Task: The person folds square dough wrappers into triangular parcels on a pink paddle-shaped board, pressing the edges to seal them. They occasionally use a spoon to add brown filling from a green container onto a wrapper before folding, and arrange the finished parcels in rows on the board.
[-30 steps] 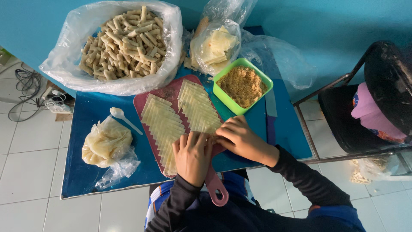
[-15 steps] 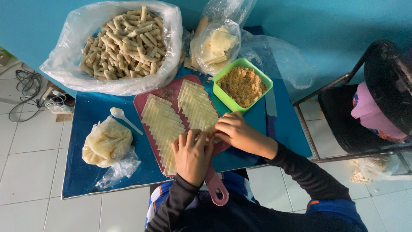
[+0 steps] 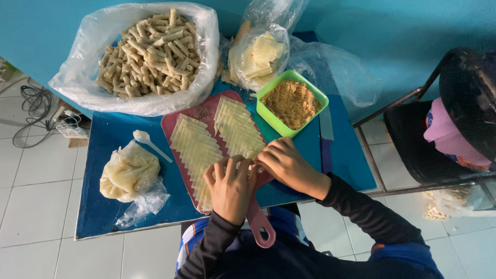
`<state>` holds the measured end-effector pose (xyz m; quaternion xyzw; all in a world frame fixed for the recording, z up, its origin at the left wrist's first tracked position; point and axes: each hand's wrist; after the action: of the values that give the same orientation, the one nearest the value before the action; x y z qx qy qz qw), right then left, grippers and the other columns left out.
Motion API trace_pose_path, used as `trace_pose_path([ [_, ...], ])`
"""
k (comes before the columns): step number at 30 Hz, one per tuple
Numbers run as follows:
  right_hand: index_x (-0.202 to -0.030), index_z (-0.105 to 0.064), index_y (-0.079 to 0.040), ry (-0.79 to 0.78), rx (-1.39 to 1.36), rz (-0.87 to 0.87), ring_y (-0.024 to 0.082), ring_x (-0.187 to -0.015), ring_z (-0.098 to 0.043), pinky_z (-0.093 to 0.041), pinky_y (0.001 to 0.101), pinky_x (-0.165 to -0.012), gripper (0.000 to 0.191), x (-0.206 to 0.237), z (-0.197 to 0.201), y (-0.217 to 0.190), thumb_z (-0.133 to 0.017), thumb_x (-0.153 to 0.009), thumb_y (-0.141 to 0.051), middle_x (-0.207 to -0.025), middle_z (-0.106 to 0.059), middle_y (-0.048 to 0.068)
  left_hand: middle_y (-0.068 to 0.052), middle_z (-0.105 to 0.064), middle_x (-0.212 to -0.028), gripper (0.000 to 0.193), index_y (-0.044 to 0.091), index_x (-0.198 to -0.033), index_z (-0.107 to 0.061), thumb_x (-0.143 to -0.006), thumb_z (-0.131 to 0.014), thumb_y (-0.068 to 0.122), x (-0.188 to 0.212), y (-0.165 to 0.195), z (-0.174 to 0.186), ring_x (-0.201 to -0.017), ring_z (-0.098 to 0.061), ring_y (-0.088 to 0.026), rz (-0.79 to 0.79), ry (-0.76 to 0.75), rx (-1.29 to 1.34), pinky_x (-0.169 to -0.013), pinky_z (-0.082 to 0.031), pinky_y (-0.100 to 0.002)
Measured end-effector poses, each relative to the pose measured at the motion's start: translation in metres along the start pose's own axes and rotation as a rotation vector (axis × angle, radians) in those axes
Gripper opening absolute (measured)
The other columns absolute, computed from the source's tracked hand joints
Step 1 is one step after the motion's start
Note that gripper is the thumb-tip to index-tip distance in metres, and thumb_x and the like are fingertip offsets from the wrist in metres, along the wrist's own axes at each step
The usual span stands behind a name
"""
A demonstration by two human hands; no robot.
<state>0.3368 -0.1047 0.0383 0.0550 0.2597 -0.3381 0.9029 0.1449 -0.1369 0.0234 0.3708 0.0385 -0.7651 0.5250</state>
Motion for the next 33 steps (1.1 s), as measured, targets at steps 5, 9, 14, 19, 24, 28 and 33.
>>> trace_pose_path([
  [5,-0.101,-0.061,-0.005,-0.015,-0.069,-0.011,0.028,-0.105,-0.058,-0.043,0.0442,-0.094,0.021,0.000,0.004,0.001,-0.074,-0.090,-0.016,-0.103,-0.061,0.009,-0.001,-0.064,-0.113,0.023,0.014,-0.109,-0.070,-0.088,-0.072,0.023,0.002,-0.001,0.000,-0.111,-0.057,-0.025,0.002,-0.017,-0.027,-0.100,-0.038,-0.047],
  [9,-0.103,-0.061,-0.003,-0.021,-0.044,-0.025,0.028,-0.105,-0.058,-0.043,0.0431,-0.093,0.020,-0.002,0.003,0.002,-0.074,-0.091,-0.014,-0.106,-0.061,0.009,0.000,-0.063,-0.111,0.020,0.015,-0.108,-0.070,-0.090,-0.071,0.023,0.001,-0.001,-0.002,-0.110,-0.057,-0.025,0.039,-0.027,-0.014,-0.099,-0.038,-0.046],
  [14,-0.104,-0.061,-0.002,-0.029,0.015,0.005,0.029,-0.108,-0.057,-0.044,0.0435,-0.096,0.018,-0.002,0.000,0.002,-0.071,-0.090,-0.008,-0.109,-0.059,0.011,-0.003,-0.063,-0.110,0.022,0.014,-0.110,-0.069,-0.089,-0.070,0.021,-0.003,-0.003,-0.003,-0.106,-0.057,-0.027,0.117,-0.070,0.059,-0.094,-0.039,-0.046],
  [19,-0.103,-0.061,-0.001,-0.025,0.048,-0.017,0.030,-0.110,-0.058,-0.045,0.0451,-0.097,0.021,-0.001,-0.002,0.000,-0.071,-0.084,-0.006,-0.111,-0.059,0.012,-0.003,-0.062,-0.113,0.024,0.014,-0.113,-0.067,-0.090,-0.069,0.021,-0.001,-0.003,-0.004,-0.108,-0.056,-0.028,0.096,-0.050,0.050,-0.095,-0.039,-0.046],
  [24,-0.117,-0.065,0.000,0.029,-0.007,-0.021,0.028,-0.109,-0.058,-0.044,0.0435,-0.097,0.032,-0.003,-0.003,-0.002,-0.071,-0.086,-0.004,-0.113,-0.059,0.010,-0.004,-0.063,-0.115,0.028,0.012,-0.115,-0.067,-0.089,-0.069,0.024,0.001,-0.006,-0.005,-0.111,-0.055,-0.028,0.077,-0.048,0.053,-0.097,-0.037,-0.048],
  [28,-0.111,-0.063,-0.003,0.014,-0.027,0.002,0.028,-0.109,-0.058,-0.044,0.0444,-0.097,0.027,-0.005,-0.006,-0.001,-0.072,-0.086,-0.004,-0.112,-0.059,0.010,-0.003,-0.063,-0.116,0.026,0.012,-0.113,-0.067,-0.089,-0.069,0.023,-0.001,-0.008,-0.007,-0.114,-0.055,-0.028,0.083,-0.053,0.057,-0.099,-0.036,-0.048],
  [33,-0.107,-0.062,-0.002,-0.020,-0.002,0.001,0.030,-0.108,-0.057,-0.044,0.0455,-0.096,0.026,-0.005,-0.009,0.002,-0.072,-0.083,-0.006,-0.111,-0.058,0.011,-0.003,-0.062,-0.118,0.025,0.014,-0.114,-0.068,-0.091,-0.069,0.021,-0.001,-0.003,-0.007,-0.113,-0.054,-0.027,0.102,-0.028,0.019,-0.099,-0.036,-0.048],
])
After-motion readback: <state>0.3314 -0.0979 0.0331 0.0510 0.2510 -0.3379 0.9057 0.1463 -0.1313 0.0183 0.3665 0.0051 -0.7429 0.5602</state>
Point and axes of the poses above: each hand's wrist, its own x-axis away from the middle knuckle, its own z-axis out of the back of the hand, y = z × x
